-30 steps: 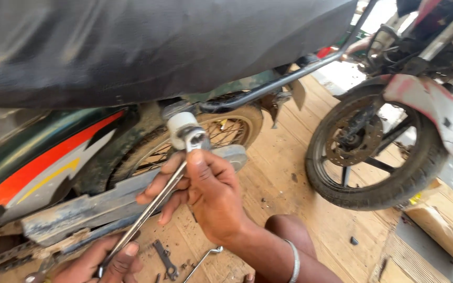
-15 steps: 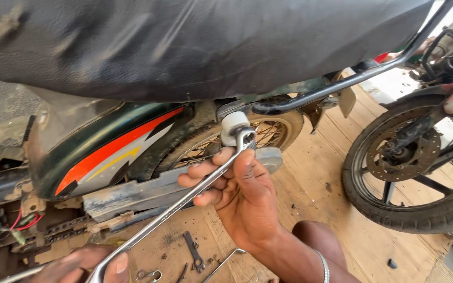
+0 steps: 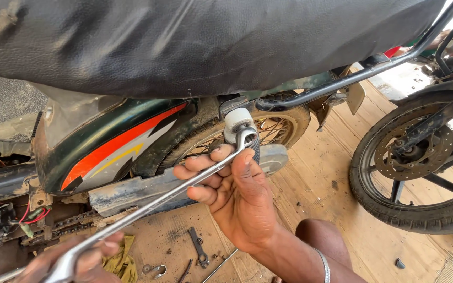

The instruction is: The person sits on the floor beside a motorcycle and uses a combination wrench to loosen and tighten the bolt on the rear shock absorber mount, repositioning the wrench repeatedly and steadying the shock spring by hand while turning the fastener.

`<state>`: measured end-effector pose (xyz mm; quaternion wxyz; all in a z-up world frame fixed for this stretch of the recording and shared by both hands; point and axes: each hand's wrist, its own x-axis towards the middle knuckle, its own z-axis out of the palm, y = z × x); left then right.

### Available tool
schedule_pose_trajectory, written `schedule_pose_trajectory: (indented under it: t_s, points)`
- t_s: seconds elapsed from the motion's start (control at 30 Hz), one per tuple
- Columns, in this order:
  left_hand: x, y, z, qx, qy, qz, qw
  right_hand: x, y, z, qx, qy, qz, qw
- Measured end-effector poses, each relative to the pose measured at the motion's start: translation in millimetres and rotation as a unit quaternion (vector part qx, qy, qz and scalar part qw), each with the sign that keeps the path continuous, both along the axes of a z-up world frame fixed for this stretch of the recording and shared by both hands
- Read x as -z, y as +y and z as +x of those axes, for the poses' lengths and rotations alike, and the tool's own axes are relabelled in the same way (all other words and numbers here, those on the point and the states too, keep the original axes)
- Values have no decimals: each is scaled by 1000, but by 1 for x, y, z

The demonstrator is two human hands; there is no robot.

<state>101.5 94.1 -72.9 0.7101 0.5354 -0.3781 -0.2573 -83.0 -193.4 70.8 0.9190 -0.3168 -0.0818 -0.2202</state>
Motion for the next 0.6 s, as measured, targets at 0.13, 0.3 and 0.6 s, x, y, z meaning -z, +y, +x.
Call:
schedule_pose_trajectory:
  t_s: [0.13, 0.3, 0.6]
  points:
    - [17, 21, 30, 47, 53, 68, 995, 4, -2, 1, -23, -25, 0, 999]
    - [-4, 5, -19, -225, -18, 104, 969, 4, -6, 1, -50, -44, -4, 998]
    - [15, 51, 51, 54, 119, 17, 991, 0, -4, 2, -73, -59, 14, 995]
